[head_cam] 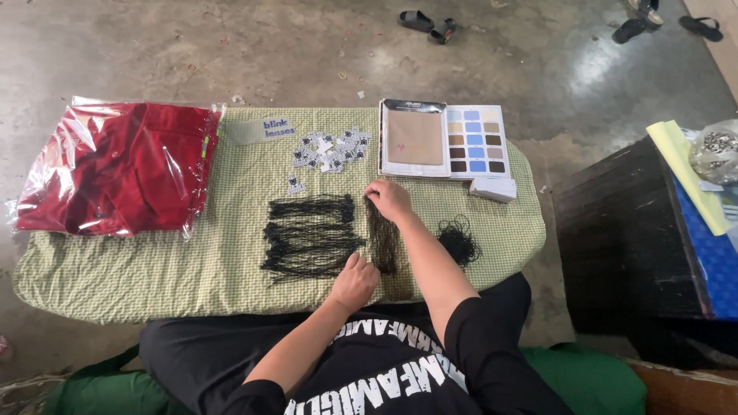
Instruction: Organizing and separating small black strings from a pile into neat rows on a table.
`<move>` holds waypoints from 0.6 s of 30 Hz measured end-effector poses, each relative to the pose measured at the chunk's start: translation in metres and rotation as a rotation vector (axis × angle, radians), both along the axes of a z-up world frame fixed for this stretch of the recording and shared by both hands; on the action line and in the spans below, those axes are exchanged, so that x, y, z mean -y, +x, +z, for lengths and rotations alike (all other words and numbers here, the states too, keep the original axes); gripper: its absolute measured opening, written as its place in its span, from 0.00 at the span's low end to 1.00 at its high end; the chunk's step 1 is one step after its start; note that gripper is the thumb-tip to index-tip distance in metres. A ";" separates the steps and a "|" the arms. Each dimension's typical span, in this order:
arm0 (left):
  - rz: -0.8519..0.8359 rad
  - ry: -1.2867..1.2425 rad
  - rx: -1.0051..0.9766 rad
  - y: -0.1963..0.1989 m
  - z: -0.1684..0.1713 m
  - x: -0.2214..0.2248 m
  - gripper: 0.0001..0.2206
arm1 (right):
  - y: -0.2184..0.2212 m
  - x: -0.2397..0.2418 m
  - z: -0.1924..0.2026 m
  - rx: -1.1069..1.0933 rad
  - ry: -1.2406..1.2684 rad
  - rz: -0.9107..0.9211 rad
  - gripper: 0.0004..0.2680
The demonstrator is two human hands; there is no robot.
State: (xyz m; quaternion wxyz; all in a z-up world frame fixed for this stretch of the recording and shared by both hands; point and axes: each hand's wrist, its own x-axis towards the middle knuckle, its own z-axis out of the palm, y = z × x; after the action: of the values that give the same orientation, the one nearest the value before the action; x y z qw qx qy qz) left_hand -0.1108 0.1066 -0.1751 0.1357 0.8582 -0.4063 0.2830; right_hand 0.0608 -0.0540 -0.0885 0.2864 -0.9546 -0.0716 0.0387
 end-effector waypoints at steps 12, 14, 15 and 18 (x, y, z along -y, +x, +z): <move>-0.152 -0.127 -0.015 0.002 0.017 -0.001 0.11 | -0.008 0.059 -0.005 0.125 0.295 -0.178 0.04; -0.189 -0.153 0.004 0.004 0.024 0.006 0.12 | -0.021 0.100 -0.020 0.129 0.262 -0.234 0.05; -0.214 -0.177 0.024 0.004 0.028 0.010 0.13 | -0.029 0.120 -0.028 0.131 0.232 -0.278 0.05; -0.287 -0.189 -0.033 0.004 0.030 0.023 0.14 | -0.070 0.164 -0.034 0.116 0.098 -0.394 0.05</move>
State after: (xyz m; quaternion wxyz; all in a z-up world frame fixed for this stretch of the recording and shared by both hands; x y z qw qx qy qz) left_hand -0.1066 0.0837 -0.1447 0.2613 0.7794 -0.4940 0.2834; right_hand -0.0094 -0.2183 -0.1226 0.3301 -0.9357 0.0981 -0.0766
